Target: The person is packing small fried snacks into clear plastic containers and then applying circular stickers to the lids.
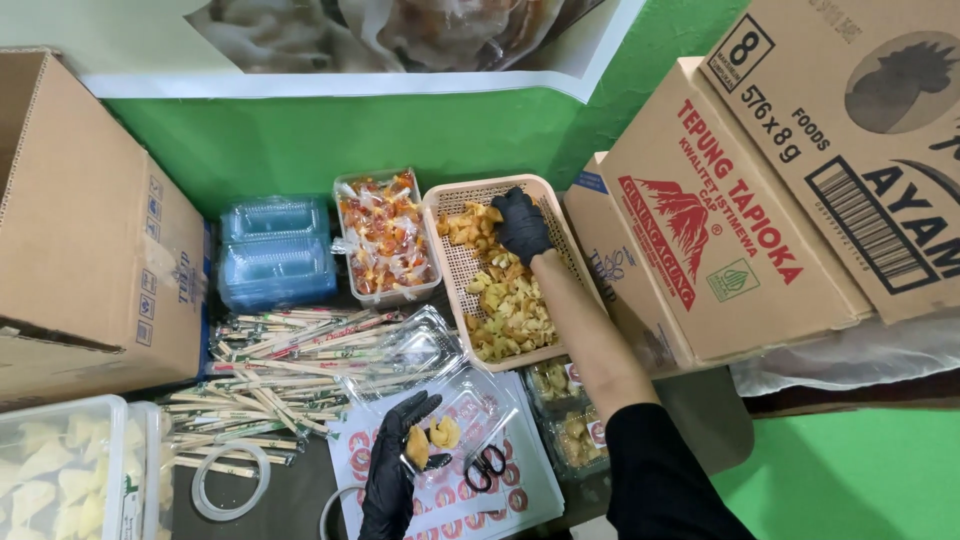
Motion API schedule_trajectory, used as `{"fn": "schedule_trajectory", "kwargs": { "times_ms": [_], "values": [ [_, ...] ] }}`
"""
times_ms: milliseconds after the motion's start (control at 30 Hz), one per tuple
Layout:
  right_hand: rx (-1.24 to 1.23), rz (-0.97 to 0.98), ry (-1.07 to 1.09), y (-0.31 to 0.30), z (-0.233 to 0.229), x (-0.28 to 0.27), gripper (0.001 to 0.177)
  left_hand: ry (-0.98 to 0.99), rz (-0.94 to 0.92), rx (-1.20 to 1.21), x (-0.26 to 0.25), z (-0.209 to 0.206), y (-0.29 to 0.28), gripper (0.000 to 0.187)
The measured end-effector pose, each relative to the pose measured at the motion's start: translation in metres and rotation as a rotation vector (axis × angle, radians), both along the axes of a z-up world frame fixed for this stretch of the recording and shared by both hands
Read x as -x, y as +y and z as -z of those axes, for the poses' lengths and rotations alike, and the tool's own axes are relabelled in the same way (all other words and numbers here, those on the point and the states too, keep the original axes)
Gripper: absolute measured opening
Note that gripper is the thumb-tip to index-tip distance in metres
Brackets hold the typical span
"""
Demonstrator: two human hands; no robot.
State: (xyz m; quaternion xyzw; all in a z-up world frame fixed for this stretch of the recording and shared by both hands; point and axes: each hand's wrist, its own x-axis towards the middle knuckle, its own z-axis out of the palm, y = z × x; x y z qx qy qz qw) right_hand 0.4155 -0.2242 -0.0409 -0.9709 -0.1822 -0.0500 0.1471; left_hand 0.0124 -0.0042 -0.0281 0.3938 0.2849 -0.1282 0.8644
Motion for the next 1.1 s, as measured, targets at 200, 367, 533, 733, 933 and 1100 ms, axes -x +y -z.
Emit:
{"fn": "schedule_trajectory", "kwargs": {
  "times_ms": [200, 367, 533, 733, 933, 1100],
  "values": [
    [-0.146, -0.035, -0.021, -0.007, -0.027, 0.037, 0.042, -0.065, -0.005, -0.159, 0.001, -0.03, 0.007, 0.07],
    [-0.529, -0.199, 0.274, 0.019, -0.146, 0.16, 0.045, -0.188, -0.099, -0.088, -0.005, -0.017, 0.017, 0.064],
    [-0.559, -0.632, 0.438, 0.035, -0.173, 0.256, 0.032, -0.251, -0.139, -0.149, -0.004, -0.022, 0.012, 0.06],
    [-0.461, -0.847, 0.216, 0.052, -0.133, 0.299, 0.023, -0.185, -0.109, -0.111, 0.002, -0.039, 0.004, 0.06],
    [-0.51, -0.847, 0.221, 0.057, -0.122, 0.306, 0.02, -0.246, -0.102, -0.214, 0.01, -0.038, 0.01, 0.056],
    [-0.508, -0.905, 0.218, 0.052, -0.118, 0.301, 0.017, -0.625, -0.04, -0.626, 0.016, -0.015, 0.011, 0.059]
  ]
}}
